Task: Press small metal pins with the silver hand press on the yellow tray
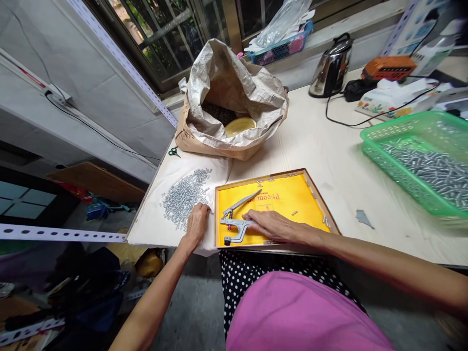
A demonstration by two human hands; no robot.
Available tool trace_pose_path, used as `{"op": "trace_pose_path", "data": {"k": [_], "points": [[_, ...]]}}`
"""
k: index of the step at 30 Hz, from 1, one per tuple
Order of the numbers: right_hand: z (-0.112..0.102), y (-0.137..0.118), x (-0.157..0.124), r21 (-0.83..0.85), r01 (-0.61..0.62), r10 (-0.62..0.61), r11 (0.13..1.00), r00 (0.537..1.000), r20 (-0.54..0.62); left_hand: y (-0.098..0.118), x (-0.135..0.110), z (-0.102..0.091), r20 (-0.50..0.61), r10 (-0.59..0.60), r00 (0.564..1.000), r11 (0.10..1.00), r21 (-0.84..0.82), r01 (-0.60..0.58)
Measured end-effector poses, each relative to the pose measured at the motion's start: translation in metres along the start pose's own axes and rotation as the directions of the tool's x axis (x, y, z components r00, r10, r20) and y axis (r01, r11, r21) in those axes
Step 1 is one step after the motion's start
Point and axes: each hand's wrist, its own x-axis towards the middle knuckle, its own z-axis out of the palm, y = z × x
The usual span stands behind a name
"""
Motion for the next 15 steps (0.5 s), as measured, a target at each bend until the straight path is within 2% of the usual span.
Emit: {"op": "trace_pose_path", "data": {"k": [3, 6, 11, 15], "points": [[-0.002, 0.005, -0.002, -0.146, 0.006, -0.003, 0.989, 1.0, 0.021, 0.0, 0.0, 0.001, 0.004, -0.001, 1.0, 1.0, 0.008, 0.0], [-0.011, 0.012, -0.019, -0.303, 0.017, -0.036, 0.953, 0.998, -0.056, 0.0, -0.001, 0.001, 0.012, -0.003, 1.0, 1.0, -0.011, 0.003], [-0.03, 0.022, -0.042, -0.447, -0.09, 0.009, 0.89, 0.984, -0.18, 0.001, -0.002, -0.003, 0.02, -0.042, 0.999, 0.997, -0.064, 0.043], [-0.022, 0.036, -0.035, -0.499, -0.011, -0.089, 0.867, 0.98, -0.175, 0.013, -0.001, -0.021, -0.032, -0.161, 0.986, 0.952, -0.268, 0.147]]}}
